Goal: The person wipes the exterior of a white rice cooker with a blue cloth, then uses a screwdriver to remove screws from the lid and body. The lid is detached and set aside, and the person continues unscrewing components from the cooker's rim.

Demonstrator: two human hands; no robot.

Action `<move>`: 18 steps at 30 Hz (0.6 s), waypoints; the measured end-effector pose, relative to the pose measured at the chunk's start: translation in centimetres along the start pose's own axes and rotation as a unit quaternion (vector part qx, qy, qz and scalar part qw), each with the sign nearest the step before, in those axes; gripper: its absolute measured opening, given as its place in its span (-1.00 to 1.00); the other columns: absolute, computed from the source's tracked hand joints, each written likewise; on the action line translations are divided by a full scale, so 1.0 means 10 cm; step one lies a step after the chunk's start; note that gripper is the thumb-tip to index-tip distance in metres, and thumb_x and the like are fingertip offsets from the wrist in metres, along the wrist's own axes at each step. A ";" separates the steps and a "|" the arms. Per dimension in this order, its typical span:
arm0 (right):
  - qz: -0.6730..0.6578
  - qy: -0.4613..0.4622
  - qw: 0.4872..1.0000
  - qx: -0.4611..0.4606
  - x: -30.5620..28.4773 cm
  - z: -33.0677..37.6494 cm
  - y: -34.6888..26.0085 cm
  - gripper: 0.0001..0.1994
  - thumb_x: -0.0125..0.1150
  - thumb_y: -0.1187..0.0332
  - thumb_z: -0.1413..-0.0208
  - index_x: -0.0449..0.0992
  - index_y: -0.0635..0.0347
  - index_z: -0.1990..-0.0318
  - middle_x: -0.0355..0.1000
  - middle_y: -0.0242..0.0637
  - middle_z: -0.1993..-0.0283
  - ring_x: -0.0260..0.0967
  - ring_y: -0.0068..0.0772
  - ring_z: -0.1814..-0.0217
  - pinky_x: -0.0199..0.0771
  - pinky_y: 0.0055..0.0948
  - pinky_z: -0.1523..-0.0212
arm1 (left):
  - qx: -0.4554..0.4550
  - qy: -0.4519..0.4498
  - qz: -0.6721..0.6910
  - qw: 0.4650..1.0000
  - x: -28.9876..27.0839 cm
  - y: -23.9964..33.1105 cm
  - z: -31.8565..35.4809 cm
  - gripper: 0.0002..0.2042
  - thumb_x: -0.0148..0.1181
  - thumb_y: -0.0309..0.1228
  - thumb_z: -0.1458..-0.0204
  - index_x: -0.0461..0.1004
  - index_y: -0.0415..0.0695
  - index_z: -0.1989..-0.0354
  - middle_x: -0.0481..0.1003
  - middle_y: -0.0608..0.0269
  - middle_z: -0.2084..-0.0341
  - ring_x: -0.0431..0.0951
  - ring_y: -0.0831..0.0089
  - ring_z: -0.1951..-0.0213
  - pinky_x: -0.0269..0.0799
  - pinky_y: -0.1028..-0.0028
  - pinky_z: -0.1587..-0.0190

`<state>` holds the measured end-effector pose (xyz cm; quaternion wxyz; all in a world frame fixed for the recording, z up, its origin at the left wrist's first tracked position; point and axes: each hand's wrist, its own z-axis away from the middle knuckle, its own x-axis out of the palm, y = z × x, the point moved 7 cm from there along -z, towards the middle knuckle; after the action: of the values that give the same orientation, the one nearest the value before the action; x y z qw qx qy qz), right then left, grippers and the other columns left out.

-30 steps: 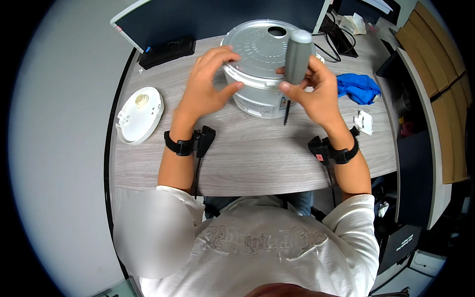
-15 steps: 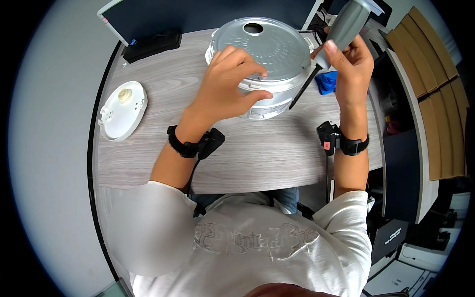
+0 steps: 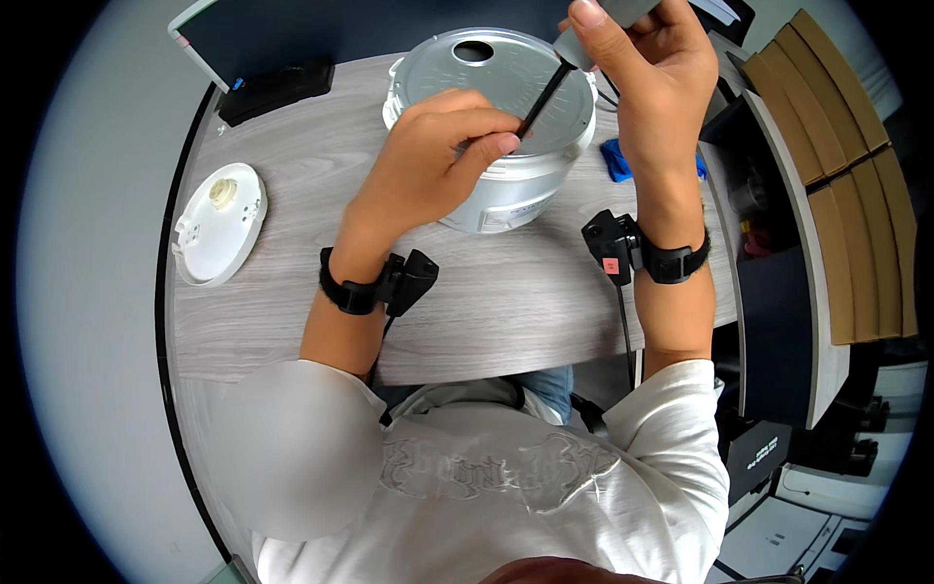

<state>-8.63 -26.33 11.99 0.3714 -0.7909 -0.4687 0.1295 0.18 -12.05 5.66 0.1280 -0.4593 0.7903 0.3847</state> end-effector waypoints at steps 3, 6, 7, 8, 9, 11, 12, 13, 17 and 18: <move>-0.006 0.002 1.000 -0.027 0.05 -0.01 -0.01 -0.70 0.37 0.51 -0.13 0.44 0.33 0.02 0.45 -0.41 0.25 0.36 -0.69 0.28 0.37 -0.64 0.28 | -0.017 0.012 0.005 1.000 -0.01 -0.03 0.00 -0.87 0.25 -0.47 -0.14 0.67 -0.23 0.23 0.55 0.24 0.48 0.48 0.47 0.47 0.33 0.49 0.43; 0.021 -0.011 0.999 -0.038 0.02 -0.01 0.01 -0.68 0.39 0.49 -0.12 0.44 0.33 0.02 0.47 -0.39 0.23 0.37 -0.68 0.26 0.38 -0.65 0.27 | -0.002 0.020 -0.004 1.000 -0.01 -0.03 -0.01 -0.88 0.26 -0.46 -0.14 0.68 -0.21 0.25 0.55 0.23 0.50 0.47 0.47 0.49 0.31 0.49 0.45; 0.017 -0.008 0.999 -0.035 0.03 -0.01 0.01 -0.67 0.40 0.48 -0.11 0.44 0.33 0.02 0.48 -0.39 0.23 0.38 -0.68 0.26 0.38 -0.64 0.26 | -0.001 0.019 -0.006 1.000 -0.01 -0.04 0.00 -0.88 0.27 -0.46 -0.13 0.68 -0.21 0.25 0.55 0.24 0.50 0.47 0.48 0.50 0.31 0.49 0.45; 0.014 -0.005 0.999 -0.033 0.04 -0.01 0.00 -0.66 0.41 0.48 -0.11 0.44 0.33 0.01 0.48 -0.38 0.22 0.38 -0.68 0.25 0.39 -0.64 0.26 | 0.001 0.018 -0.008 1.000 -0.01 -0.05 0.00 -0.88 0.27 -0.46 -0.13 0.68 -0.20 0.25 0.55 0.24 0.51 0.47 0.48 0.50 0.31 0.50 0.46; 0.011 -0.002 0.999 -0.030 0.05 0.00 -0.01 -0.66 0.42 0.47 -0.11 0.44 0.34 0.01 0.48 -0.38 0.22 0.39 -0.68 0.25 0.39 -0.64 0.25 | 0.002 0.017 -0.010 1.000 0.00 -0.06 0.01 -0.88 0.28 -0.46 -0.13 0.69 -0.20 0.26 0.55 0.24 0.51 0.47 0.48 0.50 0.31 0.50 0.46; 0.016 -0.017 0.999 -0.023 0.05 0.01 -0.03 -0.64 0.43 0.46 -0.09 0.44 0.34 0.00 0.48 -0.37 0.21 0.39 -0.67 0.23 0.40 -0.64 0.24 | 0.008 0.017 -0.009 1.000 -0.01 -0.07 0.01 -0.89 0.28 -0.45 -0.12 0.69 -0.20 0.26 0.55 0.25 0.51 0.47 0.49 0.50 0.31 0.50 0.46; 0.019 -0.024 0.999 -0.020 0.06 0.01 -0.04 -0.63 0.44 0.45 -0.09 0.44 0.34 0.00 0.48 -0.37 0.20 0.39 -0.66 0.23 0.41 -0.63 0.23 | 0.011 0.017 -0.008 1.000 -0.01 -0.07 0.01 -0.89 0.28 -0.45 -0.12 0.69 -0.20 0.26 0.55 0.26 0.51 0.47 0.49 0.50 0.31 0.50 0.46; 0.016 -0.027 0.999 -0.021 0.07 0.00 -0.04 -0.62 0.45 0.45 -0.08 0.44 0.34 -0.01 0.48 -0.36 0.19 0.40 -0.65 0.22 0.41 -0.63 0.22 | 0.009 0.017 -0.009 1.000 -0.01 -0.07 0.01 -0.89 0.29 -0.45 -0.12 0.69 -0.20 0.27 0.55 0.26 0.51 0.48 0.49 0.50 0.32 0.50 0.45; 0.013 -0.041 0.999 -0.031 0.21 -0.02 -0.10 -0.59 0.46 0.48 -0.05 0.44 0.35 -0.03 0.49 -0.34 0.16 0.42 -0.62 0.17 0.45 -0.61 0.18 | -0.001 0.016 -0.001 1.000 -0.03 -0.07 0.01 -0.90 0.30 -0.46 -0.11 0.68 -0.20 0.29 0.56 0.26 0.50 0.50 0.48 0.49 0.35 0.50 0.44; 0.017 -0.051 0.998 -0.036 0.22 -0.02 -0.10 -0.58 0.47 0.48 -0.04 0.44 0.35 -0.04 0.49 -0.33 0.16 0.42 -0.62 0.17 0.45 -0.60 0.17 | -0.004 0.016 0.005 1.000 -0.03 -0.07 0.01 -0.90 0.30 -0.46 -0.10 0.68 -0.20 0.30 0.56 0.25 0.50 0.51 0.47 0.49 0.36 0.50 0.43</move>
<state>-8.01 -24.29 13.19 0.3156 -0.8040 -0.4783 0.1589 0.88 -11.99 5.48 0.1116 -0.4624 0.7927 0.3813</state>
